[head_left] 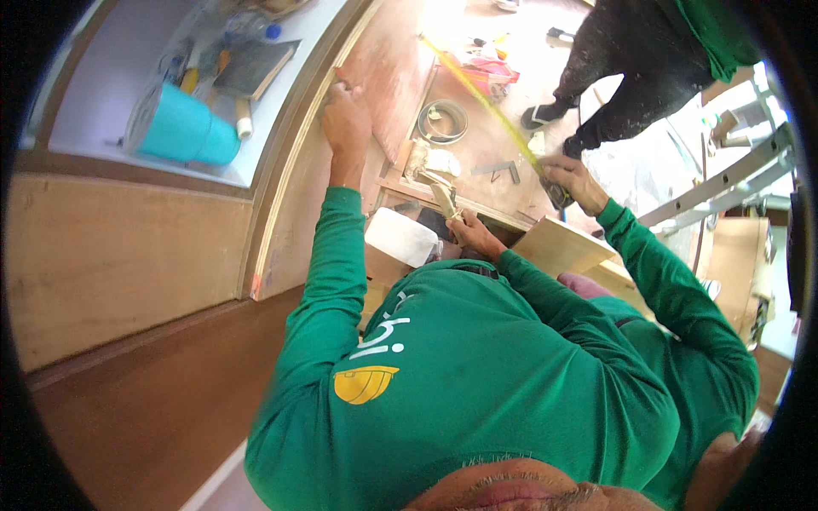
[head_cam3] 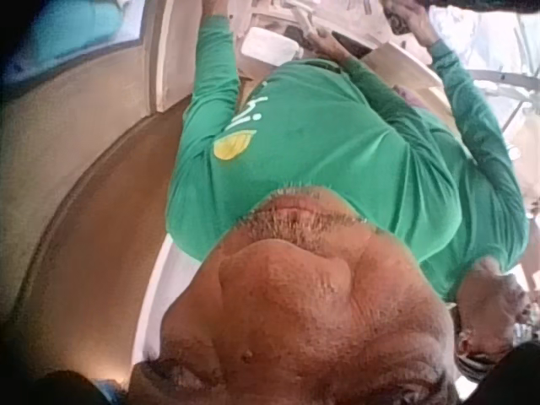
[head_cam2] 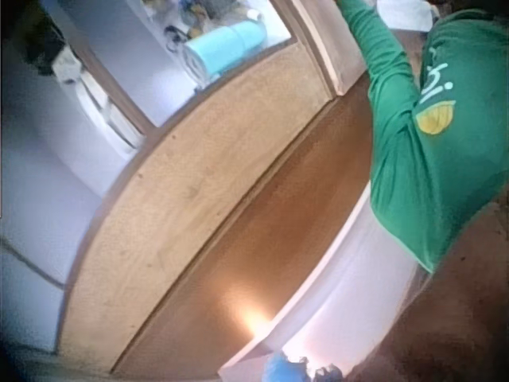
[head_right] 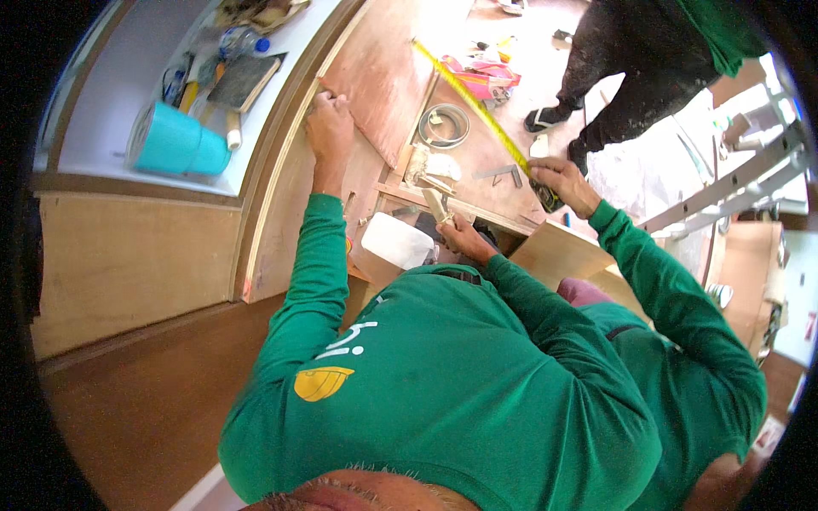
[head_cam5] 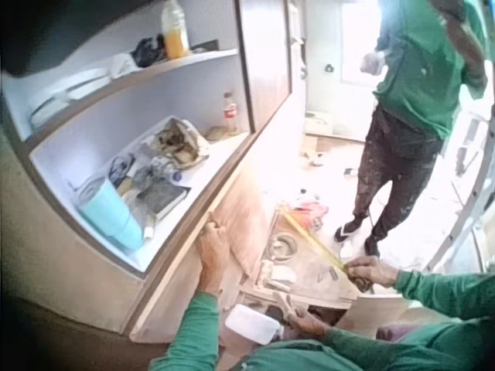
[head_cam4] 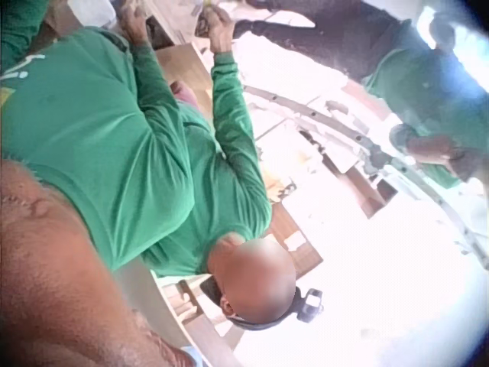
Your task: The person positions a large wooden panel against a wall structure and secures it using a hammer and nails. They then use a tape measure to check dimensions and continue hammering to ensure the panel is firmly attached. Finally, the person moves to a workbench and operates a table saw to cut a piece of wood.
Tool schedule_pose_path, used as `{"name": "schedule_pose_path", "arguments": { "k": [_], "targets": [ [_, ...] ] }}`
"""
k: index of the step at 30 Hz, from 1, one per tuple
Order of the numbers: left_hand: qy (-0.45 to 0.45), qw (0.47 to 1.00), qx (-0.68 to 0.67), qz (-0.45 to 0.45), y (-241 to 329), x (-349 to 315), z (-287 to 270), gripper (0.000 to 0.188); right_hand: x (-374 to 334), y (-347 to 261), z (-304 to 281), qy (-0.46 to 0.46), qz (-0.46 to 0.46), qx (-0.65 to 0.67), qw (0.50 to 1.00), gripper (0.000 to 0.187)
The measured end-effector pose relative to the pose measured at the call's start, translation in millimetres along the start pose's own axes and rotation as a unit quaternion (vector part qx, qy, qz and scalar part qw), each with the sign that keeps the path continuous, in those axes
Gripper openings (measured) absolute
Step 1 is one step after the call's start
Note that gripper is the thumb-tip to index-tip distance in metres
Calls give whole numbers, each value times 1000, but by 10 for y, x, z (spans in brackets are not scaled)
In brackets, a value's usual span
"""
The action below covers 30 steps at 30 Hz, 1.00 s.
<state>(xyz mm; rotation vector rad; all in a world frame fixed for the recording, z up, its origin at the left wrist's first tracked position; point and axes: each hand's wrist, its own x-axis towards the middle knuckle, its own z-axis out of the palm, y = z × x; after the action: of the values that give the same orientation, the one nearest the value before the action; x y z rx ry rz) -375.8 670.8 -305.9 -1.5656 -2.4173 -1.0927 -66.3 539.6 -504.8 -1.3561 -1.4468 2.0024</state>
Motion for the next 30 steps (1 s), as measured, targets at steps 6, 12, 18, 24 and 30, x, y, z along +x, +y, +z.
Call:
{"name": "schedule_pose_path", "arguments": {
  "k": [6, 12, 18, 24, 30],
  "targets": [
    [33, 999, -19, 26, -40, -46, 176, 28, 22, -182, 1, -26, -11, -1, 1000, 27],
    [54, 994, -95, 3, -168, -140, 178, 39, 69, -157, 51, -54, 7, -29, 998, 28],
    [54, 986, -152, 45, -82, -271, 99, 59, 11, -203, 81, -45, -6, -17, 999, 31],
    [3, 977, -211, 34, 91, -279, -60, 74, -84, -299, 23, -38, 1, -24, 999, 30],
    [28, 985, -130, 106, -79, -264, 105, 90, -118, -229, -8, -16, 11, -18, 1000, 33]
  ]
}}
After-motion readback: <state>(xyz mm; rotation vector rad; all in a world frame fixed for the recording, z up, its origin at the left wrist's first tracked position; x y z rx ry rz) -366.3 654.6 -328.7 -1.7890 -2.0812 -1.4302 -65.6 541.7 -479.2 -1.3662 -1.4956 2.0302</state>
